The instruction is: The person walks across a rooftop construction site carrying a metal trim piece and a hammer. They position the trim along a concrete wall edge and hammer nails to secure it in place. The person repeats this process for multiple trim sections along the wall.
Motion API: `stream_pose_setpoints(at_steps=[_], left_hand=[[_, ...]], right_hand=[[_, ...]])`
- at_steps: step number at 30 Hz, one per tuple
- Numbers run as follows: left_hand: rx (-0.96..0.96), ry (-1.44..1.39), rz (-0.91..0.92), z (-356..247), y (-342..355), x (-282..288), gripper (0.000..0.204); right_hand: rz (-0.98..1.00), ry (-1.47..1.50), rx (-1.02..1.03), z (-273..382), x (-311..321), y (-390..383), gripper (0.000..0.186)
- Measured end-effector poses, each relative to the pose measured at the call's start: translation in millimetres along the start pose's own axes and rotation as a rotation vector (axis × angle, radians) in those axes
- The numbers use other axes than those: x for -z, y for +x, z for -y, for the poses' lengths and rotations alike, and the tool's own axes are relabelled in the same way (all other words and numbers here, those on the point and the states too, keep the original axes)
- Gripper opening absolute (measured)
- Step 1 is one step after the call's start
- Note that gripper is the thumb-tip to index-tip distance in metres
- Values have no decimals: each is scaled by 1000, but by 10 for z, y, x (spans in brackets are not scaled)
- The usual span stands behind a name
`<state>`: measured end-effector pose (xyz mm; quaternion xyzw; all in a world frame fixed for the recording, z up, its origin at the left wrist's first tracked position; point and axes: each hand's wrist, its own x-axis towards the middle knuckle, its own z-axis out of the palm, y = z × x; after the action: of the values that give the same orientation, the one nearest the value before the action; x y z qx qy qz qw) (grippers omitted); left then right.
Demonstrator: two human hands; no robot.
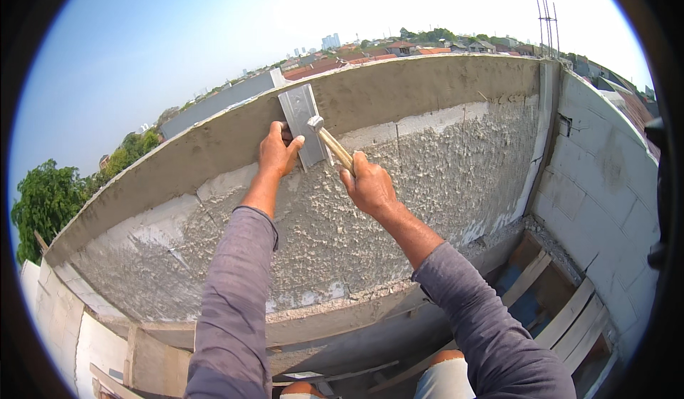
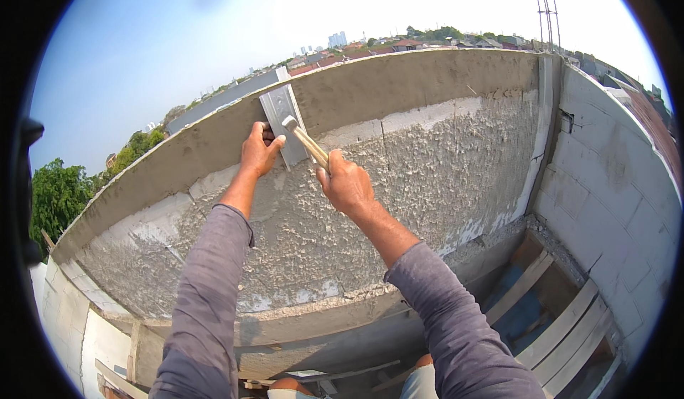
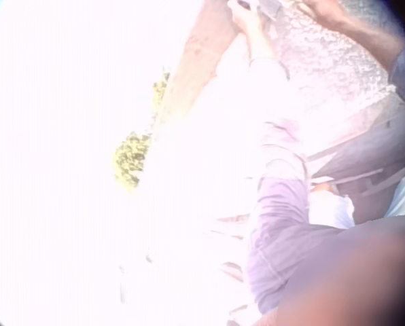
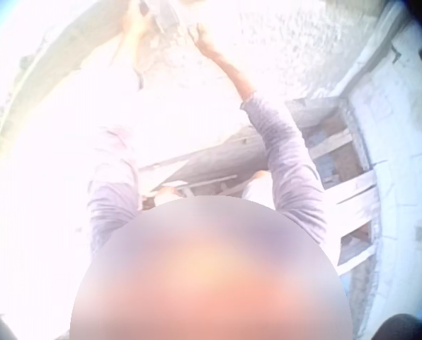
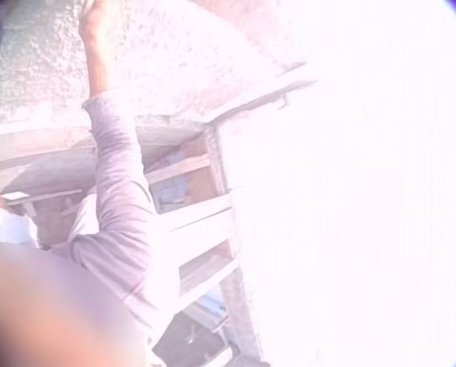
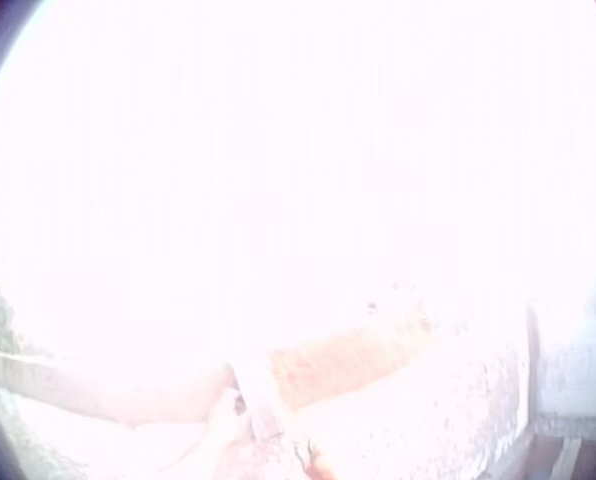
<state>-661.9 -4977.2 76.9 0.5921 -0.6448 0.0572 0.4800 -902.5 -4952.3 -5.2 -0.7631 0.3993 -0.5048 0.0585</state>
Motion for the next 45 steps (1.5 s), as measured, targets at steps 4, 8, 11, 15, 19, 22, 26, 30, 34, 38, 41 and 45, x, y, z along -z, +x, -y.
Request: stream_pose_setpoints(at_steps=[4, 8, 11, 15, 19, 22, 26, 30, 34, 38, 41, 45], left_hand=[[-52, -1, -241, 20, 216, 581, 26], [-244, 429, -339, 126, 651, 1250, 21], [-327, 599, -80, 155, 872, 1354, 25], [-240, 641, 148, 57, 1116, 1375, 25], [-97, 576, 278, 21, 1253, 1489, 24], [-100, 493, 295, 76, 1302, 1527, 19], [-141, 384, 231, 239, 1321, 1495, 14], [-196, 241, 122, 398, 1376, 1424, 17], [-198, 184, -245, 397, 1349, 1292, 21], [-182, -68, -553, 80, 1103, 1099, 22], [-47, -398, -400, -159, 530, 696, 20], [234, -509, -156, -309, -186, 53, 30]], right_hand=[[58, 525, -169, -215, -38, -1782, 24], [380, 989, -869, -72, 278, -3390, 27], [459, 933, -1116, 45, 505, -4016, 28], [522, 813, -1103, -39, 623, -4252, 33], [537, 740, -1037, -163, 640, -4271, 35], [530, 703, -1060, -143, 686, -4268, 34], [535, 618, -1045, -94, 716, -4246, 35], [556, 639, -1092, -88, 681, -4230, 38], [569, 629, -1037, -75, 639, -4230, 39], [579, 662, -1047, -69, 593, -4227, 39], [602, 663, -1034, -76, 547, -4228, 39], [621, 694, -1081, -90, 470, -4231, 40]])
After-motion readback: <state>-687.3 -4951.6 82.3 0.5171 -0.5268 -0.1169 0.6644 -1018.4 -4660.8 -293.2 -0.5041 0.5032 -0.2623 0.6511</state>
